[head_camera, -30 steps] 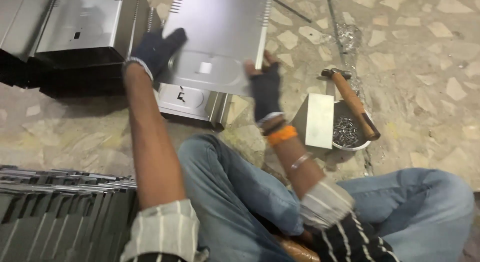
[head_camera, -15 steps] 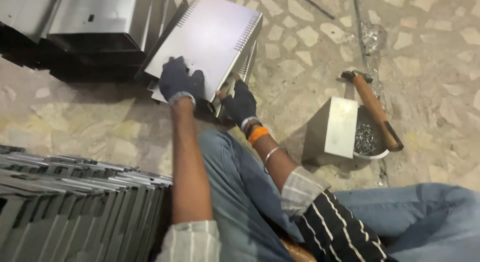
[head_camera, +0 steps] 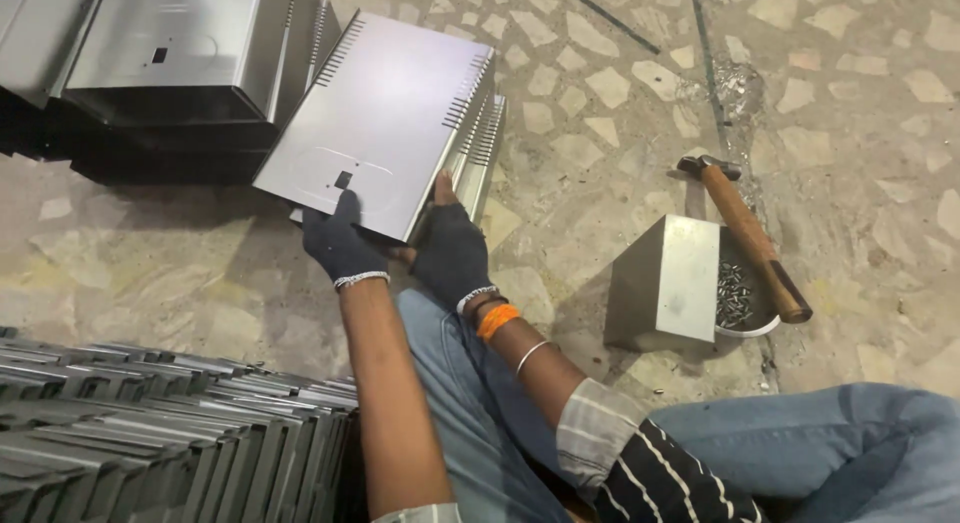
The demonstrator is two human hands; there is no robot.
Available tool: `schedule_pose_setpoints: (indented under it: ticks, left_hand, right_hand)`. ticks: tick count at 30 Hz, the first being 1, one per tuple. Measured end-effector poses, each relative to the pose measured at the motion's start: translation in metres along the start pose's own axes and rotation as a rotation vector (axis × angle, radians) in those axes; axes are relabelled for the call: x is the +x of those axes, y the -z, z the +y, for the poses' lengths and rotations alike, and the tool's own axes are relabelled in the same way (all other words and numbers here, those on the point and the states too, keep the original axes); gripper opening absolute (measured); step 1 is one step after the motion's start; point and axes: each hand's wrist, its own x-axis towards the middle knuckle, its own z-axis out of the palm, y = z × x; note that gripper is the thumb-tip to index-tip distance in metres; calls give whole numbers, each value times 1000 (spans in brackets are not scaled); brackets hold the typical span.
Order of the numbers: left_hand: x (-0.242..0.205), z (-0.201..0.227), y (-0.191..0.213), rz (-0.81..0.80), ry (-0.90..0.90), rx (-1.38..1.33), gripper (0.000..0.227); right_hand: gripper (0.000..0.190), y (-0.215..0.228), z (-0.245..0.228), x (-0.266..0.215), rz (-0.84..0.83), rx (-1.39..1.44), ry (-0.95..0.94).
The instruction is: The person sits cross-legged on the floor and hammers nails into a sheet-metal enclosure panel held over a wooden block, using a claw hammer. They take nails from a bowl, position the panel, hammer along its edge, then set the finished panel aside and pick up another panel to repeat the work.
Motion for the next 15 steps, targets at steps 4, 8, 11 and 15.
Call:
schedule_pose_setpoints:
  ticks: [4,8,11,15]
  left_hand:
    - [12,-16,20,80,-64,143,44]
    - [-17,50,-34,793,131,720,51]
    - [3,27,7,881,-33,414,70]
    - [42,-5,34,633,-10,-33,70]
  right_hand:
    - [114,-5,-6,-4,-29,-21,26]
    - [110,3,-11,-5,42,-71,98]
    - [112,8,-20,-3,46,-43,100]
    - [103,11,-28,2,-82,-144,-3]
